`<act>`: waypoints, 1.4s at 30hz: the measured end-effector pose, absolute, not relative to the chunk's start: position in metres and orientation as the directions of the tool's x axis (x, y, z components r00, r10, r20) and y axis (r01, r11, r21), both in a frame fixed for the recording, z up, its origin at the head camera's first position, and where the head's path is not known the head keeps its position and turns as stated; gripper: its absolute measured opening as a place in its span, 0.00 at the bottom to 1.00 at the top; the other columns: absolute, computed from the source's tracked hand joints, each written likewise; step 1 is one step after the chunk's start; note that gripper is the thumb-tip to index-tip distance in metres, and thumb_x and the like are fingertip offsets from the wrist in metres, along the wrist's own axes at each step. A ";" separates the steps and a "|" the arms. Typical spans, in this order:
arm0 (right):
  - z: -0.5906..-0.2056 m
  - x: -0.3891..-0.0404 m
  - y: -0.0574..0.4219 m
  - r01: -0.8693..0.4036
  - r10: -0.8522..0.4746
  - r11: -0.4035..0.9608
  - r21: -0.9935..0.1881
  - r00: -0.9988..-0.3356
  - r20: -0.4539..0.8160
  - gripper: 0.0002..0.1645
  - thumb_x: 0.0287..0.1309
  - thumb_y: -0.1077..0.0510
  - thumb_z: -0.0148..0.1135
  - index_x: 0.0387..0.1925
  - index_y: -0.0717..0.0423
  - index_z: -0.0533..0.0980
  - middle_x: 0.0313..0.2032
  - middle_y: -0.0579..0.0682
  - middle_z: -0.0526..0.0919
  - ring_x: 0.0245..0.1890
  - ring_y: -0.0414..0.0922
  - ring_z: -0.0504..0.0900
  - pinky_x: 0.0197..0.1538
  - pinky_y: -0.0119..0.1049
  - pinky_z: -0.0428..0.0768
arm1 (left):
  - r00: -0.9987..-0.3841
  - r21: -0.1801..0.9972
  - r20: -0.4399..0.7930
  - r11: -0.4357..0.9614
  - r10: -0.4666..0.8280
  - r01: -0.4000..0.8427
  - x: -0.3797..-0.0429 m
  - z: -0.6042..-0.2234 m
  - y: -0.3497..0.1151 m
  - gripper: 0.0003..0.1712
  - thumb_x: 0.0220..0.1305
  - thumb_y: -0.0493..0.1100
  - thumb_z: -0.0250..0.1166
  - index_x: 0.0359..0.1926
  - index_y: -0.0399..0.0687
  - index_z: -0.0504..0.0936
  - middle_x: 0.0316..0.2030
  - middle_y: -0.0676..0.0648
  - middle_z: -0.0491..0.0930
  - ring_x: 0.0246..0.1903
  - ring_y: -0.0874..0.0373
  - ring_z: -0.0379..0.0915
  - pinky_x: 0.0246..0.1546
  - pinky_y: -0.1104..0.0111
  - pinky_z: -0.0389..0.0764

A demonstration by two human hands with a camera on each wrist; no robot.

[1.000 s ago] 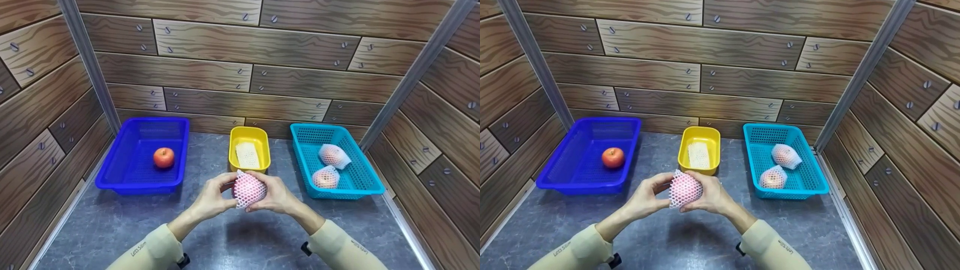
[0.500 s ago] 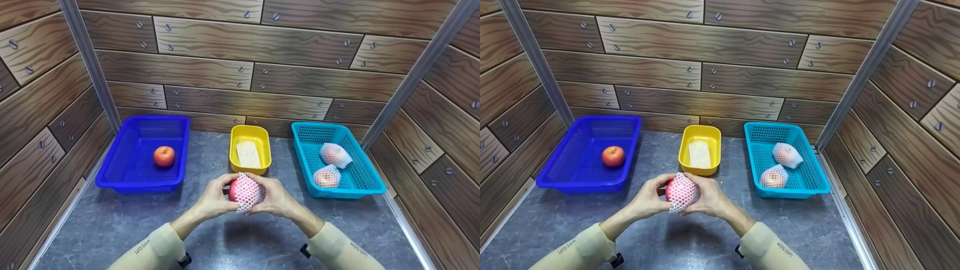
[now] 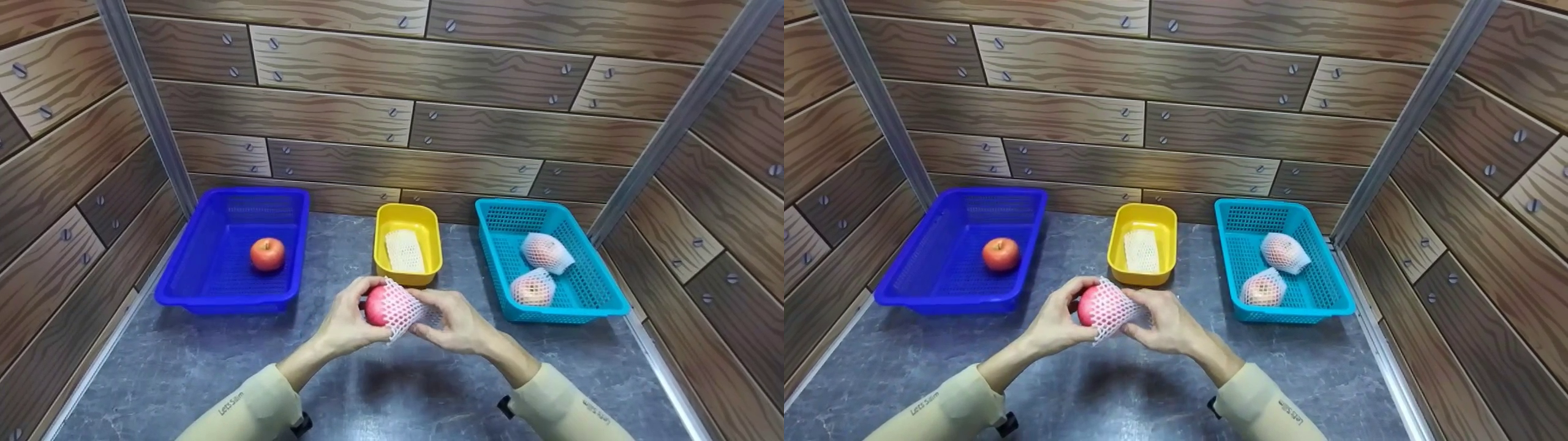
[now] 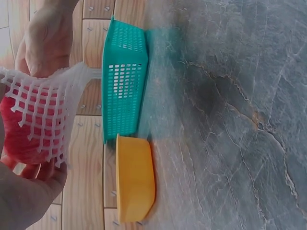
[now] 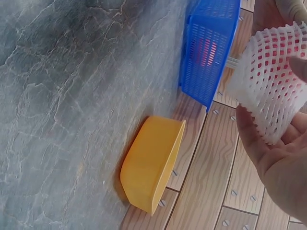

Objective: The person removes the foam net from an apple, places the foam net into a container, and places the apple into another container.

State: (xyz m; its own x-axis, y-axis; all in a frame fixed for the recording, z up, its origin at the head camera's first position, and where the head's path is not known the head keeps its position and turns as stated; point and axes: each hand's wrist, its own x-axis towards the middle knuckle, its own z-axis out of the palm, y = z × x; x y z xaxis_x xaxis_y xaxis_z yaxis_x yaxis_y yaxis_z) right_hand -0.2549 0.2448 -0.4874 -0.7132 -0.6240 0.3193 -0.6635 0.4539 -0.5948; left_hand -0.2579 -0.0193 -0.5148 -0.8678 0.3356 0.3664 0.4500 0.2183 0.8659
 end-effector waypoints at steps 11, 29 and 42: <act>-0.490 -0.256 0.245 -0.729 -0.577 0.486 -0.483 -0.682 0.449 0.15 0.69 0.56 0.78 0.55 0.52 0.91 0.46 0.48 0.97 0.40 0.41 0.94 0.48 0.38 0.94 | -0.877 0.876 0.353 0.213 0.325 0.432 -0.257 -0.515 -0.023 0.45 0.42 0.33 0.83 0.66 0.45 0.82 0.60 0.42 0.85 0.55 0.53 0.84 0.55 0.64 0.90; -0.491 -0.257 0.251 -0.679 -0.386 0.632 -0.373 -0.693 0.608 0.07 0.56 0.63 0.83 0.37 0.52 0.93 0.30 0.45 0.93 0.26 0.34 0.85 0.32 0.28 0.84 | -0.904 0.873 0.358 0.262 0.232 0.413 -0.259 -0.521 -0.044 0.42 0.47 0.41 0.89 0.65 0.49 0.84 0.57 0.44 0.87 0.56 0.52 0.86 0.55 0.65 0.90; -0.494 -0.292 0.252 -0.540 -0.266 0.819 -0.194 -0.657 0.706 0.08 0.55 0.60 0.84 0.36 0.58 0.92 0.33 0.54 0.94 0.29 0.49 0.92 0.37 0.44 0.93 | -0.910 0.872 0.367 0.271 0.193 0.409 -0.259 -0.524 -0.049 0.42 0.46 0.40 0.89 0.65 0.45 0.84 0.57 0.44 0.87 0.57 0.50 0.86 0.58 0.60 0.89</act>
